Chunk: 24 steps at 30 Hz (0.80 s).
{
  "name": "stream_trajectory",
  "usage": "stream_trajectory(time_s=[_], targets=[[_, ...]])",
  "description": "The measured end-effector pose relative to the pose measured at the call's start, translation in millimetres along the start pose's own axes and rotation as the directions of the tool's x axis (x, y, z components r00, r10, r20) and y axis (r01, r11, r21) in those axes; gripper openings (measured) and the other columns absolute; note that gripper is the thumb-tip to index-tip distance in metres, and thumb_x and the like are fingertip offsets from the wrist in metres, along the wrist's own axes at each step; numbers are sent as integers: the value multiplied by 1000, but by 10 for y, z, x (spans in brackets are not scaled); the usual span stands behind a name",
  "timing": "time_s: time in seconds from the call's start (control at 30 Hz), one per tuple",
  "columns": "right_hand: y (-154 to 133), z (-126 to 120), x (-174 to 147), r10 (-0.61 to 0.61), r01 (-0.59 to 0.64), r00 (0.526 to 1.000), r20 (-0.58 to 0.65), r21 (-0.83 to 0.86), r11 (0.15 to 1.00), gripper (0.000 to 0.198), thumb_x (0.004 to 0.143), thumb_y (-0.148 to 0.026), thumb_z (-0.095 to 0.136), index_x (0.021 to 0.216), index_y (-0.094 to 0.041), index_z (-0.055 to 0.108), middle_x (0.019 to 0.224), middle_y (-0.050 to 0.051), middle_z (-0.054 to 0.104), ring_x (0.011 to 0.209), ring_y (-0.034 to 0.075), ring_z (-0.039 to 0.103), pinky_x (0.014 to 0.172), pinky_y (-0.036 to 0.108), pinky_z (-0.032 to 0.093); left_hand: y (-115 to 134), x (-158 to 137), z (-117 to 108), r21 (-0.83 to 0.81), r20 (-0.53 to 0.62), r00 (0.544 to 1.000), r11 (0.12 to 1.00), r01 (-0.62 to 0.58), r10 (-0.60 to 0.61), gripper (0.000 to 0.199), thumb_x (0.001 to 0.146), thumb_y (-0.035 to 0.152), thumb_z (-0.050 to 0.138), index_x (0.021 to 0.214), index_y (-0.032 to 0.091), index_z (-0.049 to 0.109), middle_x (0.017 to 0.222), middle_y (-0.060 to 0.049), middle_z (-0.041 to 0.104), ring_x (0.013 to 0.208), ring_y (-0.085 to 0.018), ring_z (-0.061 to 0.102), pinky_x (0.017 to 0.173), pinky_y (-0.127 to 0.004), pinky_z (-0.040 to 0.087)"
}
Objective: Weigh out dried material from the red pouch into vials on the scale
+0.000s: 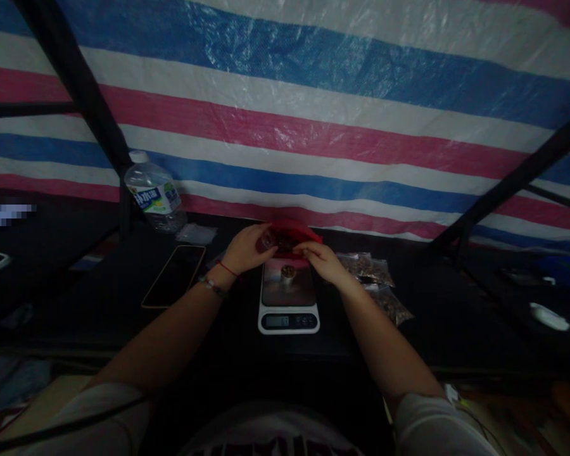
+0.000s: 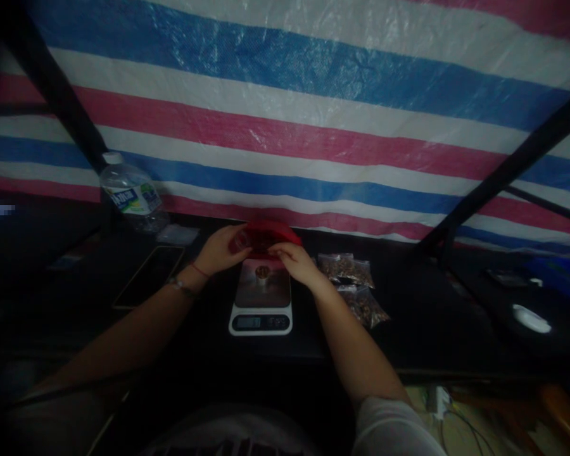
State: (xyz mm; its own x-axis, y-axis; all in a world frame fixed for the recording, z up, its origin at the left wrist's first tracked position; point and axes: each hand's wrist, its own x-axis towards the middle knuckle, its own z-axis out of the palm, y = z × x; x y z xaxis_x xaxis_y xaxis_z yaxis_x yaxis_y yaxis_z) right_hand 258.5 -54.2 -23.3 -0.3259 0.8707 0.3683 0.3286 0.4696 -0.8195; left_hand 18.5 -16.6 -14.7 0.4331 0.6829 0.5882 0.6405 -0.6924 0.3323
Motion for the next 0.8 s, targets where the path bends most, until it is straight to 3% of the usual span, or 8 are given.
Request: stream_trajectory(time_s=[0.23, 0.47, 0.67, 0.8], targets=[[-66, -45, -105, -63, 68, 985, 157, -27, 997, 47, 74, -10, 51, 118, -23, 63, 123, 7, 65, 116, 23, 58, 104, 43, 41, -63, 3, 26, -12, 54, 998, 1000, 14, -13, 58, 80, 42, 60, 132, 17, 51, 127, -10, 61, 117, -25, 57, 103, -39, 44], [-115, 44, -122, -24, 84, 963, 268, -216, 973, 68, 66, -25, 75, 130, -20, 54, 130, 12, 58, 117, 25, 56, 102, 41, 42, -61, 31, 28, -42, 109, 994, 999, 11, -6, 64, 76, 43, 65, 133, 19, 50, 128, -9, 61, 117, -26, 58, 101, -40, 45], [-49, 102, -104, -23, 102, 967, 253, -306, 946, 47, 68, -27, 76, 113, -17, 65, 113, 11, 66, 104, 24, 61, 93, 39, 46, -36, 38, -18, -34, 132, 991, 999, 3, 2, 60, 76, 42, 64, 131, 20, 52, 127, -8, 62, 115, -26, 59, 101, -39, 45], [-5, 122, -102, -20, 78, 973, 229, -246, 966, 40, 69, -27, 76, 107, -18, 68, 108, 9, 69, 100, 23, 63, 91, 38, 48, -17, 42, -25, -37, 155, 988, 999, -5, 10, 58, 77, 42, 64, 129, 20, 54, 127, -9, 62, 116, -26, 58, 102, -39, 44]])
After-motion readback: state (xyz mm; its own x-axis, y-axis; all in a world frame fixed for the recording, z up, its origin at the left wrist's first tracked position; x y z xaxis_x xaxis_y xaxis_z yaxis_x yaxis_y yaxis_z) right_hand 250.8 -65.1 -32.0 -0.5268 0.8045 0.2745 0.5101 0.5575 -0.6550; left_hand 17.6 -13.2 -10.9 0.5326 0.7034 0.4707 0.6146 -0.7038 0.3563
